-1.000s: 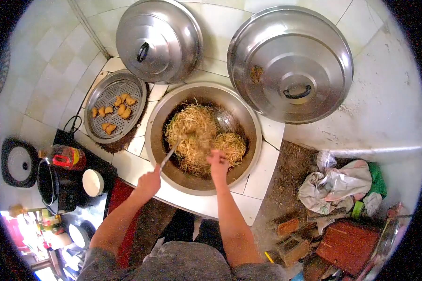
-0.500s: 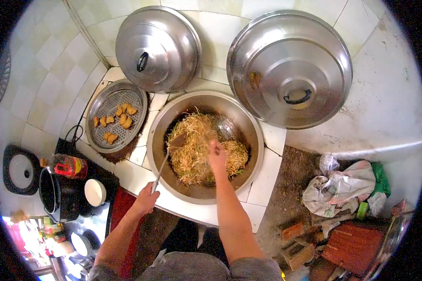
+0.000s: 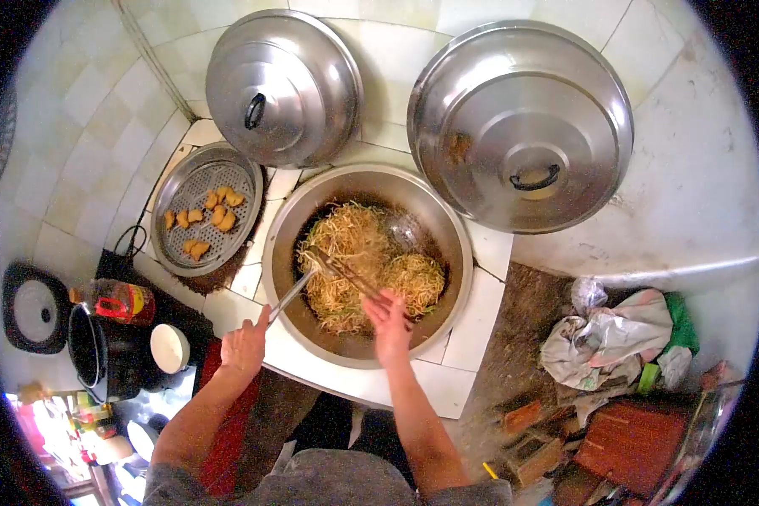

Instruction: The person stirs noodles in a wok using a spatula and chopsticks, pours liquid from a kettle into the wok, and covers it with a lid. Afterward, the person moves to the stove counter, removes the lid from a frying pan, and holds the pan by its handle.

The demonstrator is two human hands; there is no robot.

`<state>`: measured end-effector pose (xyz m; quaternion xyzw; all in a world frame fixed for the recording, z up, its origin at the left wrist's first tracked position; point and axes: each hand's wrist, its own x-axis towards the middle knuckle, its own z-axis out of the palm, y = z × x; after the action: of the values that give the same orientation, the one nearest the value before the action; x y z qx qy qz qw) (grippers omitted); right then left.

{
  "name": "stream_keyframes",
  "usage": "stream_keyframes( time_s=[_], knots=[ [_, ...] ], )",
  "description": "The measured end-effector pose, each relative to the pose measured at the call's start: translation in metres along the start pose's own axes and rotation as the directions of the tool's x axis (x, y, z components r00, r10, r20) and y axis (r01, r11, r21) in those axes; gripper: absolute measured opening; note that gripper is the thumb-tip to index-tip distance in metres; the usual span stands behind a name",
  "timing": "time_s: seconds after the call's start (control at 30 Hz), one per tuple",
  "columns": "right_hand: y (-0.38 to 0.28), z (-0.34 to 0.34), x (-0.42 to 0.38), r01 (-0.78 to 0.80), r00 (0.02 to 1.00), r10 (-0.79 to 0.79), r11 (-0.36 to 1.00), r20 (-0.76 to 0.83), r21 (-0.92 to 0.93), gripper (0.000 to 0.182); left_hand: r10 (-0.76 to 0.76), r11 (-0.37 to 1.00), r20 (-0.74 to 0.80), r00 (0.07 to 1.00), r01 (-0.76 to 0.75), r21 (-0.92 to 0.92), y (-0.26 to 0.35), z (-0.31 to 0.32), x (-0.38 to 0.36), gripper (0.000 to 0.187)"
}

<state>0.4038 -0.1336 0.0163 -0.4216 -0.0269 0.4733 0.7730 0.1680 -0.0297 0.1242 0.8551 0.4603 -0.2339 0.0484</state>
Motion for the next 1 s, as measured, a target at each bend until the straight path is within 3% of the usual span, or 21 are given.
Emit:
stream_keyframes(
  time_s=[0.13,0.2,0.3,0.4,0.5,0.53,0.6,0.67,0.8,0.87,1.0],
  knots=[
    [0.055,0.017,0.006,-0.066,0.997,0.074,0.964,-0.024,0.256,0.037,0.027,1.000,0.003,1.000,-0.027,0.013,-0.001,-0.009,-0.006,0.062],
    [0.065,0.001,0.017,-0.069,0.992,0.096,0.957,-0.082,0.283,0.035,0.033,0.999,0.001,0.999,-0.033,0.011,-0.004,-0.012,-0.011,0.062],
    [0.057,-0.022,0.032,-0.042,0.993,0.054,0.993,-0.107,0.107,0.043,0.016,1.000,0.034,0.999,-0.015,-0.020,-0.009,-0.017,-0.030,0.060],
    [0.035,-0.027,0.033,-0.022,0.983,-0.020,0.973,-0.182,-0.229,0.041,-0.015,0.996,0.042,0.999,0.019,-0.082,-0.017,-0.013,-0.041,0.057],
    [0.034,-0.004,0.010,0.066,0.990,-0.103,0.943,-0.097,-0.325,0.037,-0.040,0.994,0.040,0.998,0.044,-0.102,-0.020,-0.002,-0.042,0.055],
    [0.038,0.008,0.003,0.063,0.991,-0.091,0.963,-0.100,-0.262,0.034,-0.038,0.992,0.041,0.998,0.043,-0.122,-0.020,-0.004,-0.042,0.055],
    [0.044,-0.018,0.001,0.121,0.985,-0.167,0.853,-0.046,-0.507,0.033,-0.035,0.986,0.041,0.999,0.041,-0.159,-0.020,-0.016,-0.045,0.054],
    [0.031,-0.044,0.008,0.128,0.957,-0.227,0.888,-0.181,-0.442,0.033,-0.030,0.973,0.012,0.999,0.032,-0.231,-0.020,-0.025,-0.046,0.054],
    [-0.025,-0.069,0.009,0.210,0.916,-0.336,0.869,-0.221,-0.448,0.035,0.014,0.896,-0.056,0.998,-0.038,-0.443,-0.006,-0.016,-0.023,0.055],
    [-0.049,-0.082,0.006,0.142,0.906,-0.315,0.856,-0.284,-0.497,0.035,0.001,0.846,-0.004,1.000,-0.004,-0.533,0.021,-0.009,-0.003,0.052],
    [-0.050,-0.098,-0.010,0.035,0.954,-0.221,0.754,-0.204,-0.656,0.028,0.092,0.819,0.086,0.992,-0.026,-0.573,0.056,0.009,0.030,0.051]
  ],
)
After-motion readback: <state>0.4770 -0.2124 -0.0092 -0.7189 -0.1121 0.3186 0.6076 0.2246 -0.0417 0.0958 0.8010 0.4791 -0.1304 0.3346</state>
